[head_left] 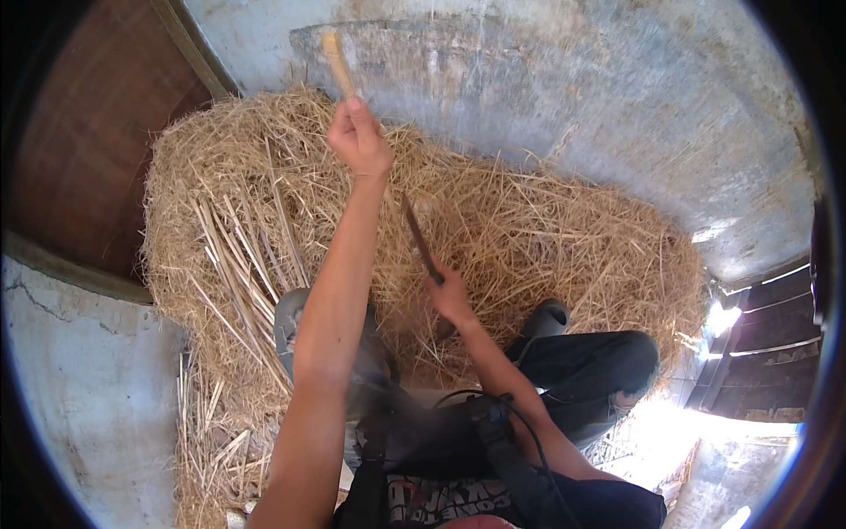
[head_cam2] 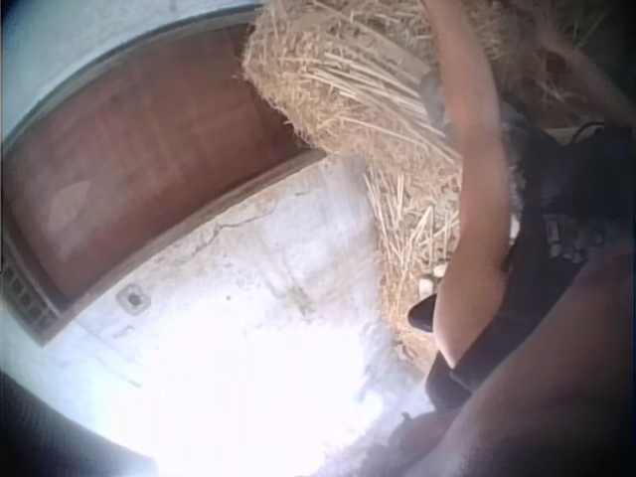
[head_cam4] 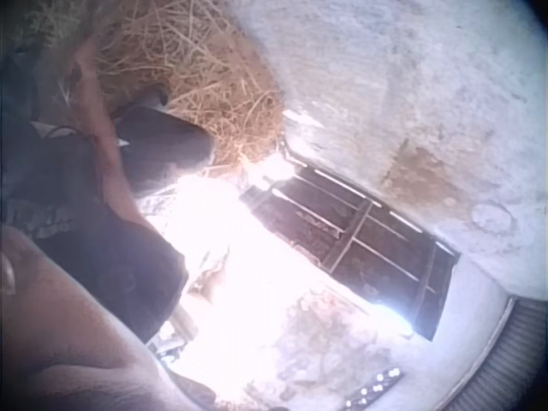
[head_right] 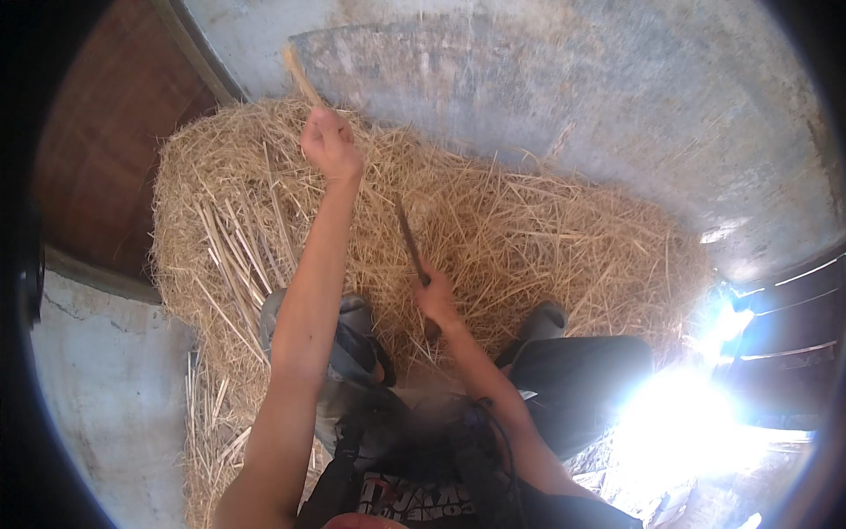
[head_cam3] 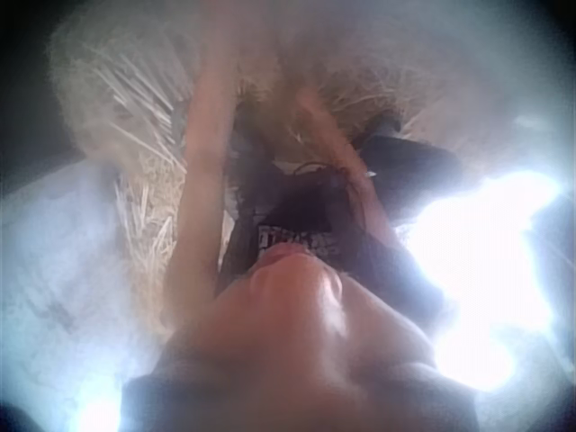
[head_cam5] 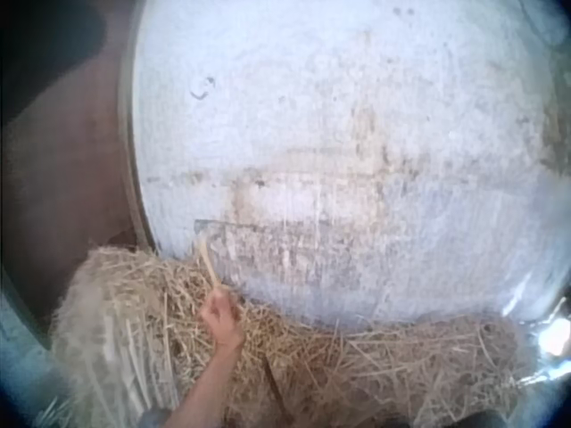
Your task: The person shaves and smooths a thin strip of wood using a box cutter and a large knife, handling the strip by hand over a pile of straw.
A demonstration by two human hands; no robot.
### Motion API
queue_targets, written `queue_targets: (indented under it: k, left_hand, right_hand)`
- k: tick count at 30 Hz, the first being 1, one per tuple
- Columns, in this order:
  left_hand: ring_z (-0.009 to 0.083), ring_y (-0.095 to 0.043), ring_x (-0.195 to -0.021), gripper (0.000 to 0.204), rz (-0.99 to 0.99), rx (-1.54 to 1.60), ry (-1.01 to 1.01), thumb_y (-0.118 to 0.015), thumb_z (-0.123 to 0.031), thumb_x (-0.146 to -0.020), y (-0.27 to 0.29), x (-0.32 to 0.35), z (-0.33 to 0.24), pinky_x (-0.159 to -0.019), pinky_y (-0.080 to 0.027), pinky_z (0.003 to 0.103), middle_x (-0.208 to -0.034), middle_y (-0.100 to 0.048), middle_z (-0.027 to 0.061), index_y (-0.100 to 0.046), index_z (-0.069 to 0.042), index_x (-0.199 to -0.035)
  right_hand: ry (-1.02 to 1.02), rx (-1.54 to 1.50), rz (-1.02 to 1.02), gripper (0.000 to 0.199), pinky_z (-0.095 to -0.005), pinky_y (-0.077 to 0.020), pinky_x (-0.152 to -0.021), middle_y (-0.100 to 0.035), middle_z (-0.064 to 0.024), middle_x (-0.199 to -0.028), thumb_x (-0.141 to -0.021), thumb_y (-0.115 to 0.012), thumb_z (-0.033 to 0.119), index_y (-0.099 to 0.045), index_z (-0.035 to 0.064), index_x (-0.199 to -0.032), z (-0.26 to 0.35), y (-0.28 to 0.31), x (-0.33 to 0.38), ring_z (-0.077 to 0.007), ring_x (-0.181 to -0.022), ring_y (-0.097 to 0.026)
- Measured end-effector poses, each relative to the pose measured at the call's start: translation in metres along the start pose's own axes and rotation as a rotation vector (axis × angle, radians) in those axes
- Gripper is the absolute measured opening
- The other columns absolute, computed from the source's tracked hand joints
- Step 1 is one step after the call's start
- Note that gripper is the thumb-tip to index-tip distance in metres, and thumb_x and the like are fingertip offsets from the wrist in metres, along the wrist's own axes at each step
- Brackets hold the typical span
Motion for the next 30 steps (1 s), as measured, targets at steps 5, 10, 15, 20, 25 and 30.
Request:
queue_targets:
  k: [5, 10, 15, 20, 25, 30]
  left_hand:
    - [0.0066, -0.033, -0.048, 0.052, -0.007, -0.039, -0.041, -0.050, -0.043, -0.107, -0.003, 0.002, -0.003, -0.043, -0.022, 0.026, -0.056, -0.035, -0.0037, -0.041, -0.010, -0.067]
    - [0.0074, -0.032, -0.049, 0.053, -0.067, -0.070, 0.037, -0.048, -0.044, -0.107, 0.005, -0.004, -0.004, -0.044, -0.022, 0.027, -0.058, -0.035, -0.0032, -0.042, -0.010, -0.066]
    - [0.0076, -0.031, -0.050, 0.051, -0.047, -0.069, 0.041, -0.049, -0.042, -0.107, 0.007, -0.007, -0.003, -0.045, -0.022, 0.028, -0.061, -0.037, -0.0025, -0.043, -0.010, -0.068]
    - [0.0075, -0.032, -0.050, 0.050, -0.028, -0.057, 0.028, -0.050, -0.041, -0.107, 0.001, -0.005, 0.003, -0.045, -0.023, 0.027, -0.061, -0.037, -0.0032, -0.044, -0.010, -0.068]
    - [0.0073, -0.031, -0.050, 0.051, -0.043, -0.047, 0.068, -0.050, -0.042, -0.107, 0.000, -0.007, -0.001, -0.045, -0.023, 0.027, -0.060, -0.037, -0.0037, -0.045, -0.009, -0.068]
    - [0.0058, -0.031, -0.051, 0.048, -0.136, -0.107, 0.061, -0.051, -0.036, -0.106, 0.013, -0.008, 0.001, -0.047, -0.023, 0.026, -0.057, -0.037, -0.0039, -0.043, -0.010, -0.067]
  right_hand:
    - [0.334, -0.281, -0.372, 0.059, -0.0255, -0.0444, -0.057, -0.060, -0.0033, -0.077, -0.101, -0.059, 0.009, -0.038, 0.0061, -0.156, 0.082, 0.035, -0.014, -0.0083, -0.061, -0.050]
    - [0.540, -0.161, -0.543, 0.057, -0.0255, -0.0434, -0.054, -0.062, -0.0031, -0.078, -0.103, -0.056, 0.008, -0.038, 0.0062, -0.156, 0.036, 0.007, -0.001, -0.0083, -0.058, -0.048]
    - [0.450, 0.105, -0.231, 0.056, -0.0284, -0.0437, -0.055, -0.060, -0.0026, -0.077, -0.103, -0.054, 0.008, -0.039, 0.0121, -0.157, -0.066, -0.042, 0.014, -0.0118, -0.057, -0.048]
    - [0.215, -0.060, -0.189, 0.057, -0.0282, -0.0422, -0.054, -0.056, -0.0011, -0.074, -0.102, -0.056, 0.007, -0.039, 0.0100, -0.156, 0.045, 0.006, 0.009, -0.0105, -0.057, -0.047]
    - [0.521, -0.144, -0.522, 0.057, -0.0292, -0.0462, -0.060, -0.063, -0.0056, -0.082, -0.101, -0.058, 0.005, -0.040, 0.0080, -0.156, 0.053, -0.004, 0.008, -0.0127, -0.064, -0.054]
    - [0.139, 0.126, -0.127, 0.059, -0.0314, -0.0513, -0.078, -0.072, -0.0183, -0.106, -0.100, -0.061, 0.009, -0.040, 0.0090, -0.155, -0.027, -0.045, 0.036, -0.0192, -0.082, -0.063]
Point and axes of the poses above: each hand's wrist, its own x-axis away from the middle knuckle, its own y-axis out of the back of the hand, z = x × y, the point moved 2 cm from there along -x, towards the middle knuckle
